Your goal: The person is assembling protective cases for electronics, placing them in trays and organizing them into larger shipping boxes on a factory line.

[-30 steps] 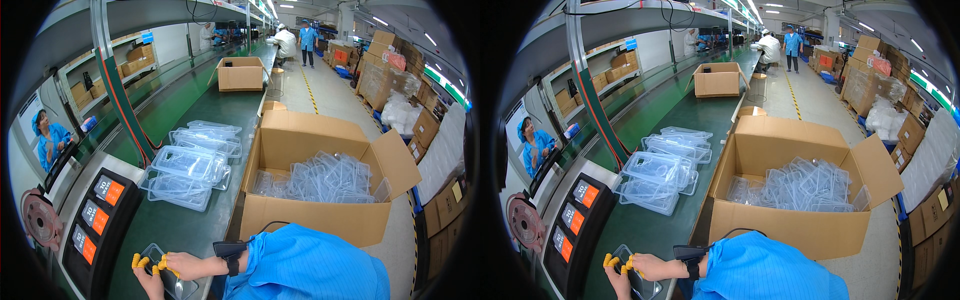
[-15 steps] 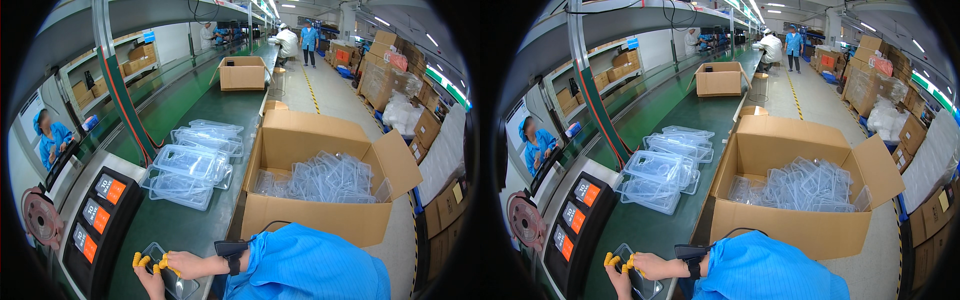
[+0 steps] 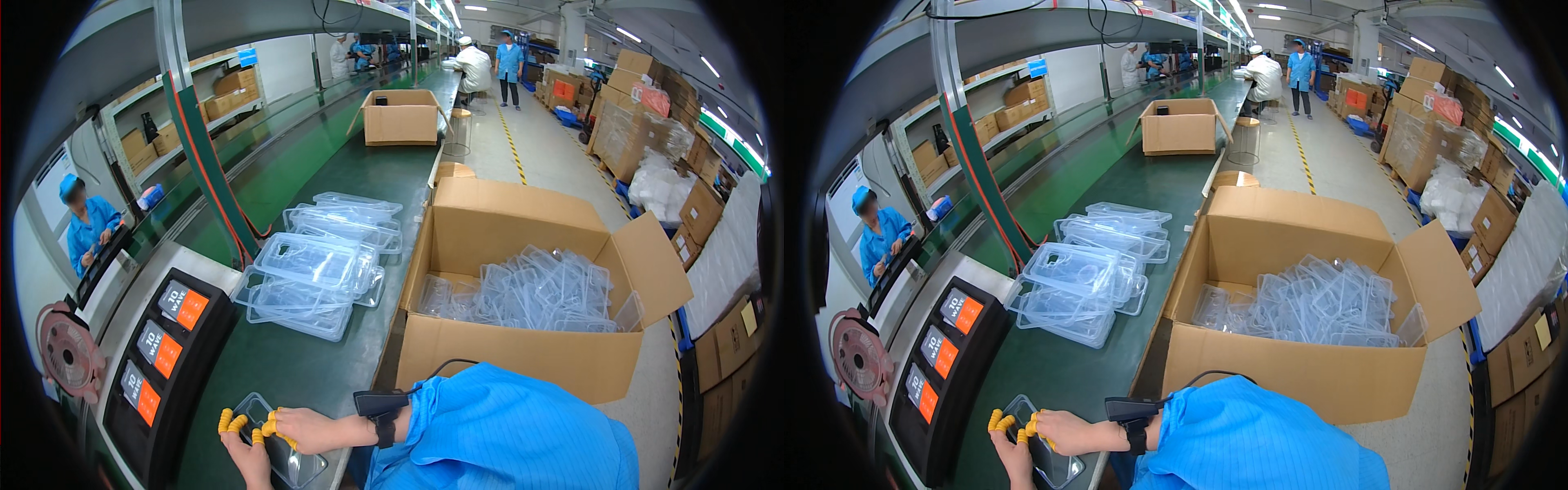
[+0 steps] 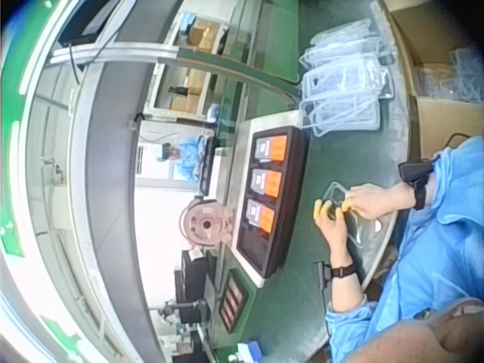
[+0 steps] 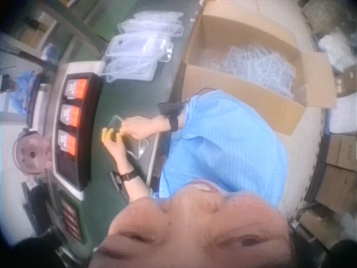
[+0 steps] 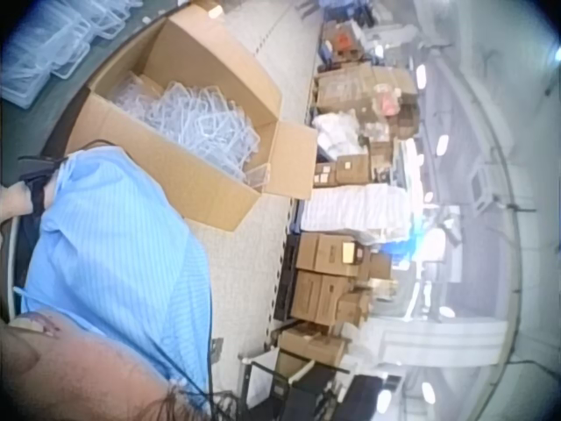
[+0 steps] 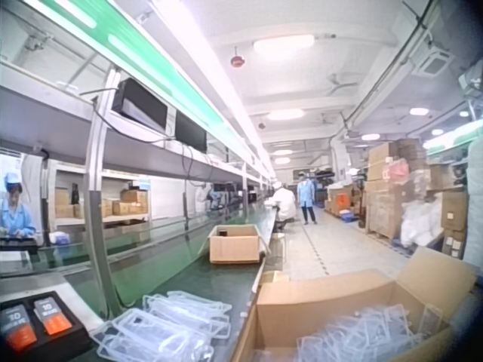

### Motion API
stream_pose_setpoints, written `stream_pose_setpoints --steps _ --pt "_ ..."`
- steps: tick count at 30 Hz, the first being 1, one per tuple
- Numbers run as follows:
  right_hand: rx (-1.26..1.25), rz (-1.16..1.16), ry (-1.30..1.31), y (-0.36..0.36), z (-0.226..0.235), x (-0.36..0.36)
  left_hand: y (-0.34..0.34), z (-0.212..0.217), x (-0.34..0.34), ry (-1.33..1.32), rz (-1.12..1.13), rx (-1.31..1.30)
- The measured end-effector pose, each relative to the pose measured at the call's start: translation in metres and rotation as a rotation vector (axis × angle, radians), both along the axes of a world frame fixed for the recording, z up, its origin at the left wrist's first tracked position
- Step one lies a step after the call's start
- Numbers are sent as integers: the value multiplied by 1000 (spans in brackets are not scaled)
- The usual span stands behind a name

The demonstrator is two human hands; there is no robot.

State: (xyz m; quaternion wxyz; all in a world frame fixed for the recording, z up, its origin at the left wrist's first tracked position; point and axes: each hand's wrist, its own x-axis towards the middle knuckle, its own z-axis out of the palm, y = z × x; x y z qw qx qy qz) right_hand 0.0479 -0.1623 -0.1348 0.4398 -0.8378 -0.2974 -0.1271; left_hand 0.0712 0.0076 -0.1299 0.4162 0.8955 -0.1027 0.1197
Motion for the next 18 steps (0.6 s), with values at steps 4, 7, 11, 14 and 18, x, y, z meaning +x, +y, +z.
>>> stream_pose_setpoints --steps 4,7,11,14,18 --pt "10 -1 7 1 -7 3 -2 1 -1 1 4 5" --pt "-45 11 35 2 -6 3 0 0 -1 -17 8 7" --pt "-69 8 61 1 -3 2 0 -1 -1 -35 0 11" --pt "-88 18 95 -1 1 1 -2 1 -1 -24 -11 -3" --pt "-66 10 2 0 -1 1 -2 2 -1 -25 -10 2"
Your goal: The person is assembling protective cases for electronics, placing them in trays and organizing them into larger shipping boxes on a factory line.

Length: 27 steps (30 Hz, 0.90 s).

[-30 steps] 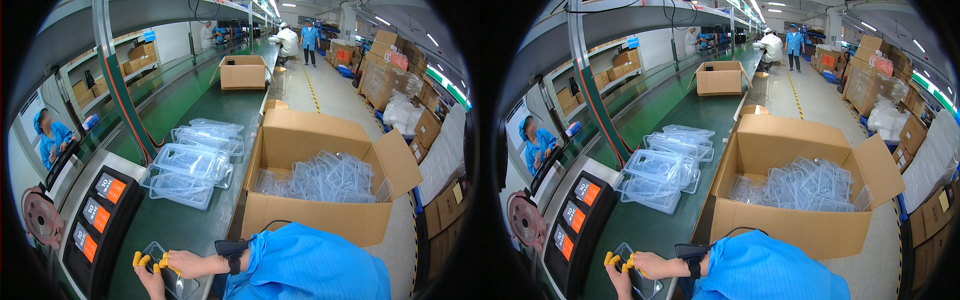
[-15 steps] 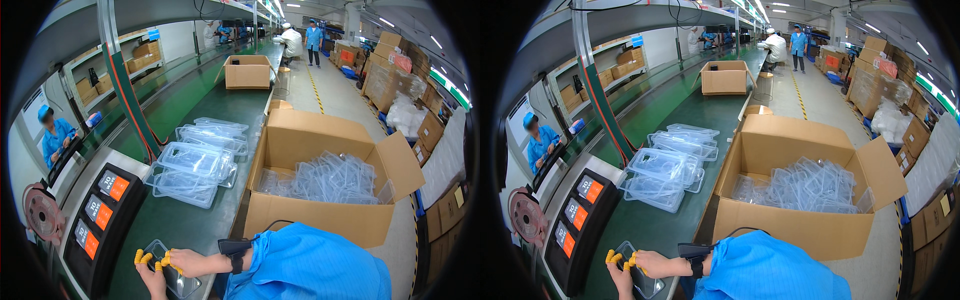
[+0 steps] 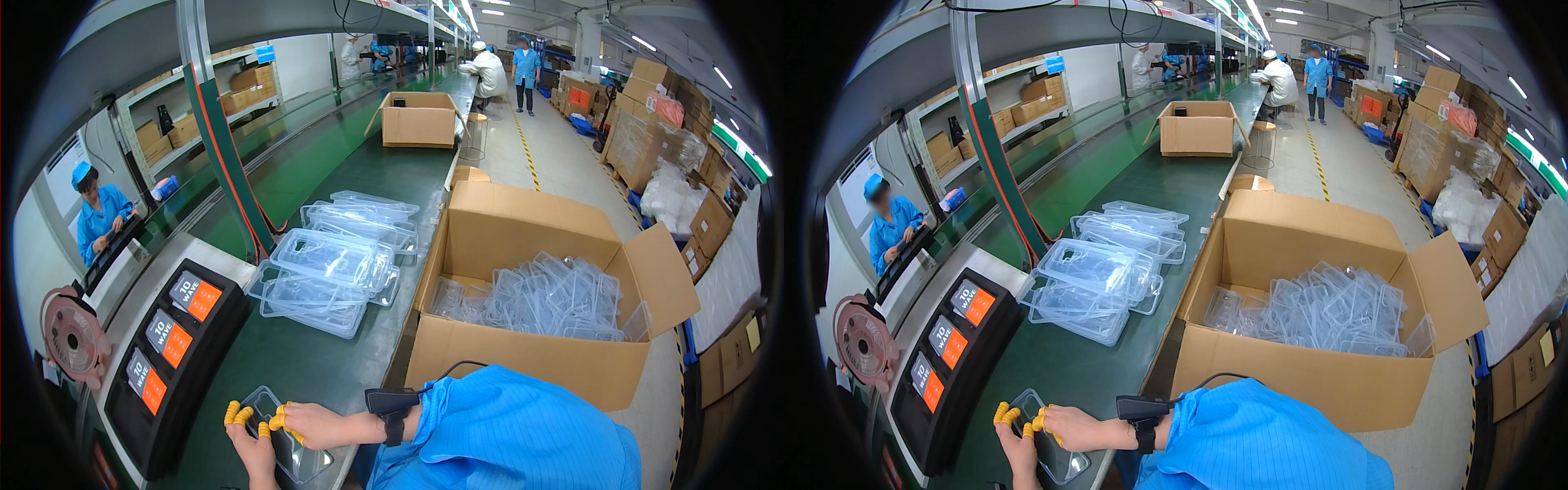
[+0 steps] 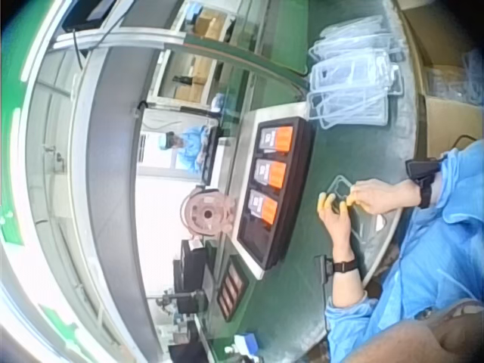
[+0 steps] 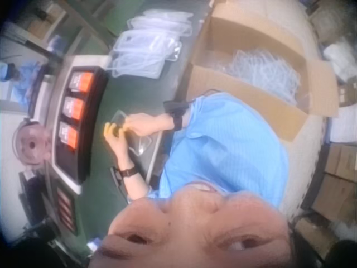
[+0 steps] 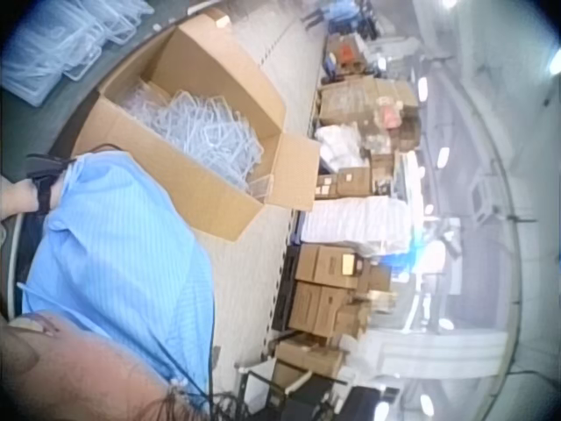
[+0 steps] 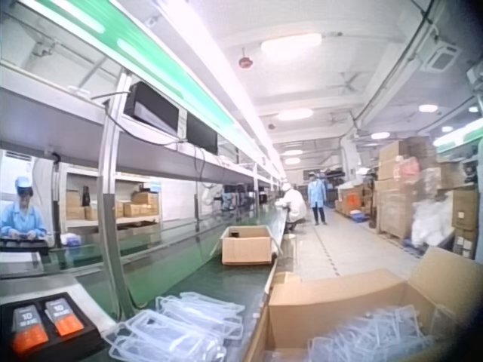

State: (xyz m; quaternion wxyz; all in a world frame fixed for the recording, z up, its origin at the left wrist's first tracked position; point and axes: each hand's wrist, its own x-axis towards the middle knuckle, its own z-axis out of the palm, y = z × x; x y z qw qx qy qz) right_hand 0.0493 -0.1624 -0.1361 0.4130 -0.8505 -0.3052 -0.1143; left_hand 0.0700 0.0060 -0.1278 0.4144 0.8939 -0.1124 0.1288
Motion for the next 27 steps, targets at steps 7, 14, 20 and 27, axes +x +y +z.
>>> stream_pose_setpoints --steps 7,14,20,27 --pt "-25 11 65 -2 2 0 0 0 1 4 5 -8" --pt "68 -34 10 1 -5 2 1 -1 1 -1 0 -5" --pt "82 -63 -16 -1 -4 3 -1 3 -1 -10 5 20" --pt "100 -72 -40 -3 2 0 -1 2 -1 -18 9 39"
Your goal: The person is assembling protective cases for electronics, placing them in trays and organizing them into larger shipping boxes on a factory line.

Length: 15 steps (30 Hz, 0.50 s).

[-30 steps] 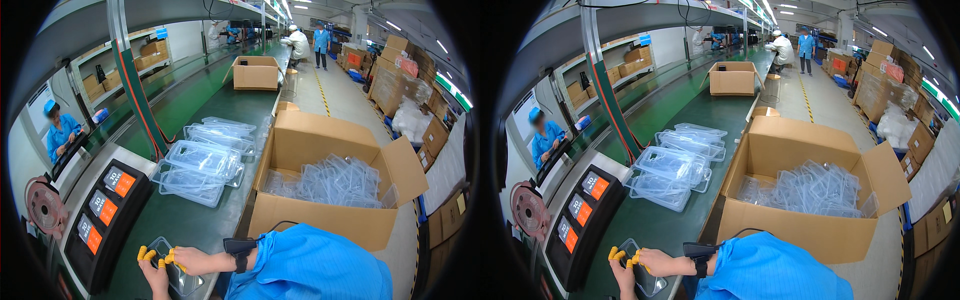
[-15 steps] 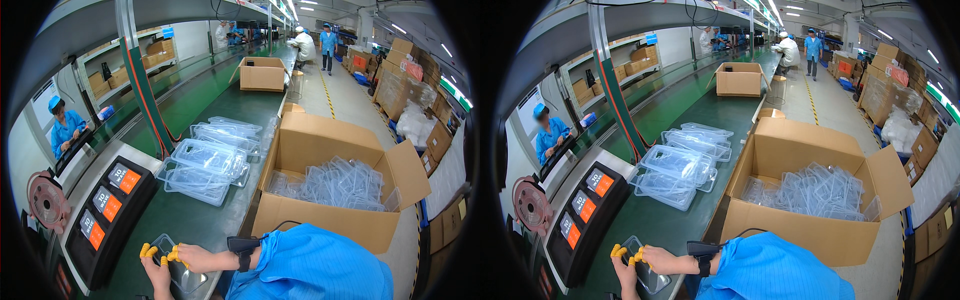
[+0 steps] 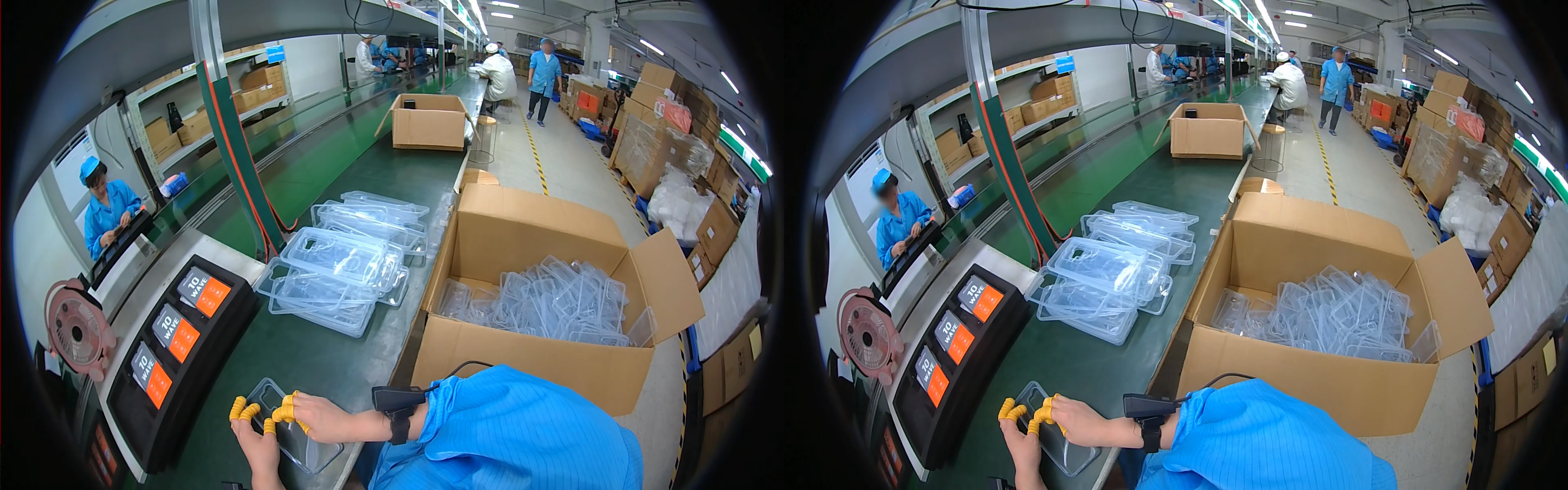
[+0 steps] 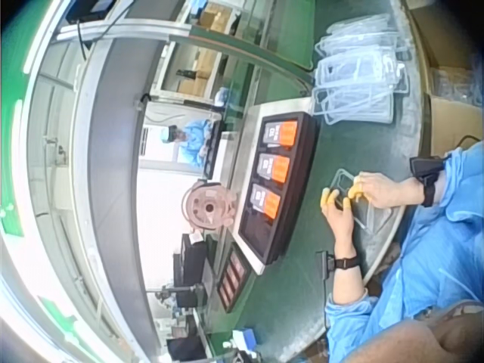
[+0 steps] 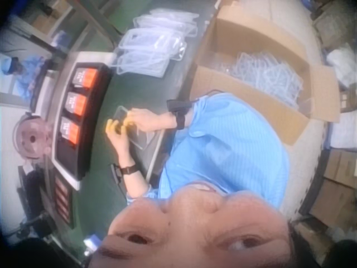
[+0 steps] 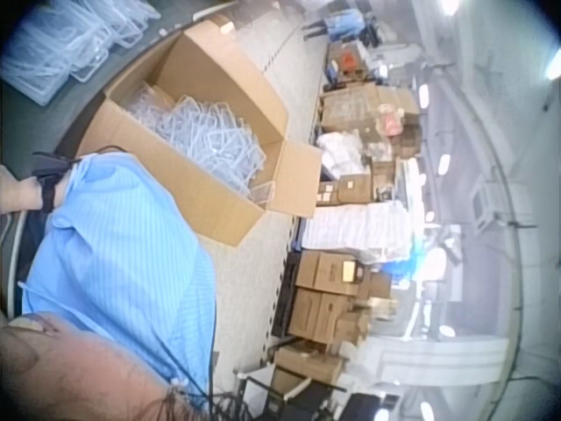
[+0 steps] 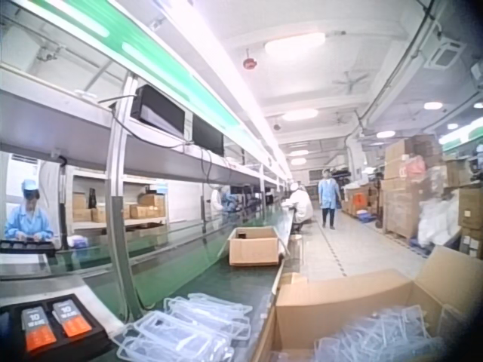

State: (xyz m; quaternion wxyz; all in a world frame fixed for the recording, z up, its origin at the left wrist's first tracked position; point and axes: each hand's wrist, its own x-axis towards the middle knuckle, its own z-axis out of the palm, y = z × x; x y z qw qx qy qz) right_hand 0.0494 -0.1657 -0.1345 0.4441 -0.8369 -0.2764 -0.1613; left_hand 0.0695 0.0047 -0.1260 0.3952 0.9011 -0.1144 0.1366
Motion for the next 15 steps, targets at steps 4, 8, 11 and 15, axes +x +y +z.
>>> stream_pose_setpoints --steps 4,8,11,15 --pt "-24 9 29 -1 3 0 1 -1 0 1 -9 -5" --pt "-5 7 7 -1 2 0 -1 2 0 19 -1 -12" --pt "-76 27 -35 -2 10 -9 2 -1 1 -3 -29 -13" --pt "-249 80 -94 5 10 -33 1 0 1 1 -7 -7"
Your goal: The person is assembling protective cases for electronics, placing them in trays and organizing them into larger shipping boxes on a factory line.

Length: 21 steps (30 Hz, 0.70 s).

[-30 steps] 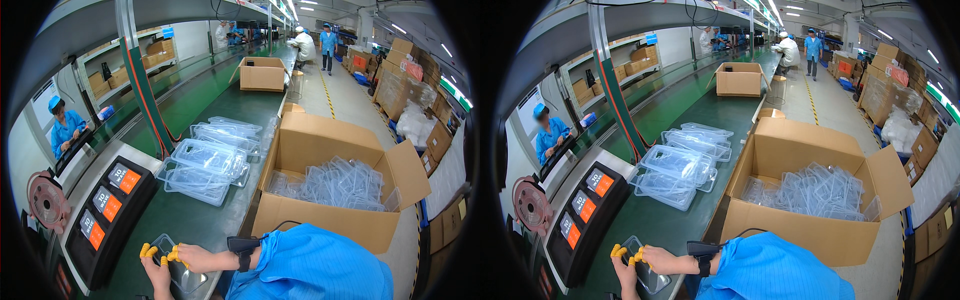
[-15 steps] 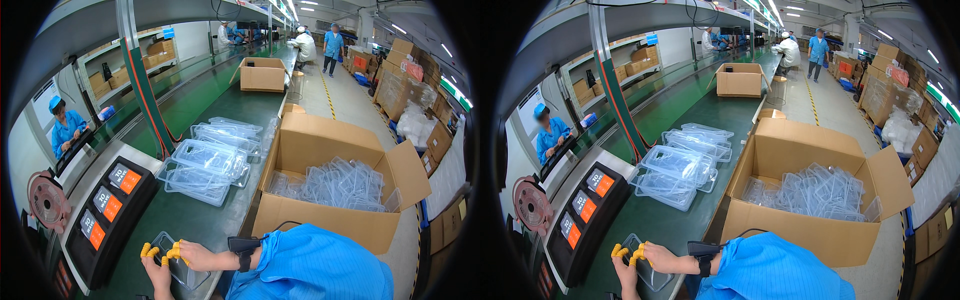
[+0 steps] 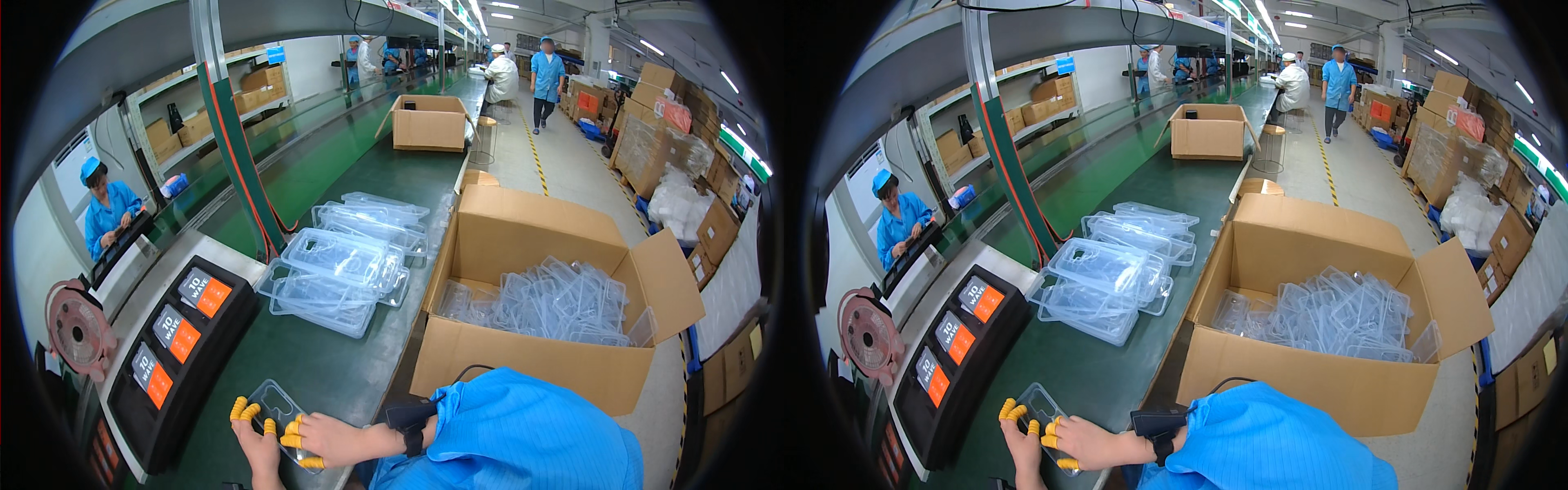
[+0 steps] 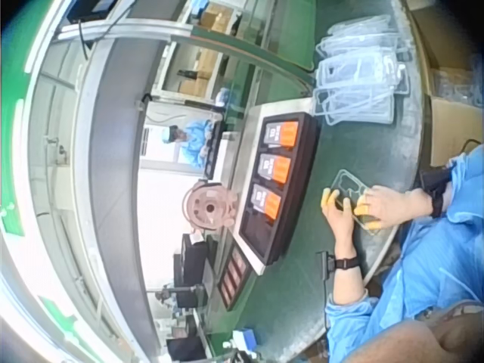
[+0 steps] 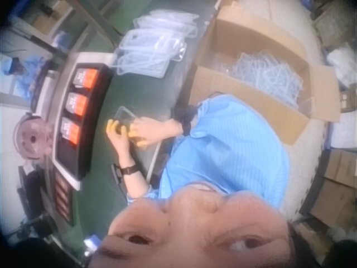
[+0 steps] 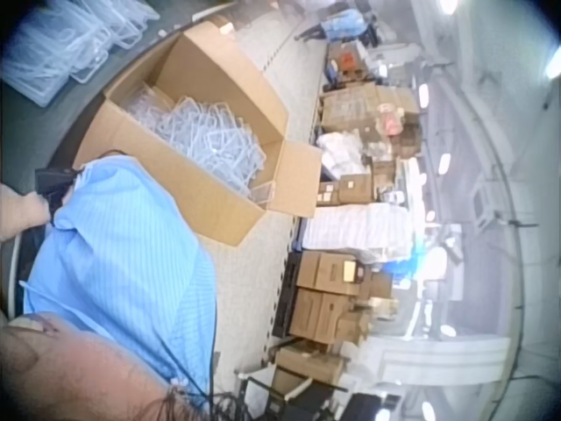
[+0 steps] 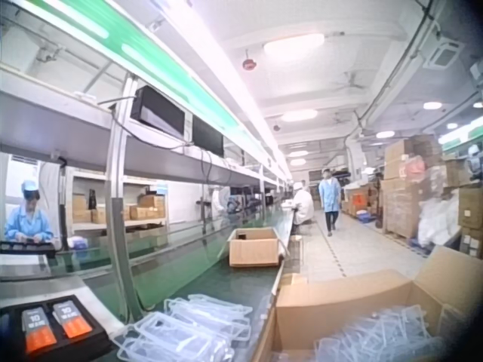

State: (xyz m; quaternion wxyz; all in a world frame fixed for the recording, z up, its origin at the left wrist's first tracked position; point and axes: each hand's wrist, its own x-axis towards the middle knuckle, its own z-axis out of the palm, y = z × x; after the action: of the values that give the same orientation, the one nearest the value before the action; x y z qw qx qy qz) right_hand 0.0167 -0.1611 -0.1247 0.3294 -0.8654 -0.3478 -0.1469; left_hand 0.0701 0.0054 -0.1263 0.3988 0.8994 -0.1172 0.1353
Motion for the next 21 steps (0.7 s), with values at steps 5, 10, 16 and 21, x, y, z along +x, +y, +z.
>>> stream_pose_setpoints --steps 5,10,16,21 --pt "-56 7 -44 5 -2 -11 4 -2 1 -32 -23 -81" --pt "-47 52 -51 0 1 -14 3 -4 7 -62 11 -85" --pt "-155 87 -81 -17 6 -11 10 -6 9 60 144 -390" --pt "-23 113 -297 -66 60 3 13 -10 11 48 143 -389"
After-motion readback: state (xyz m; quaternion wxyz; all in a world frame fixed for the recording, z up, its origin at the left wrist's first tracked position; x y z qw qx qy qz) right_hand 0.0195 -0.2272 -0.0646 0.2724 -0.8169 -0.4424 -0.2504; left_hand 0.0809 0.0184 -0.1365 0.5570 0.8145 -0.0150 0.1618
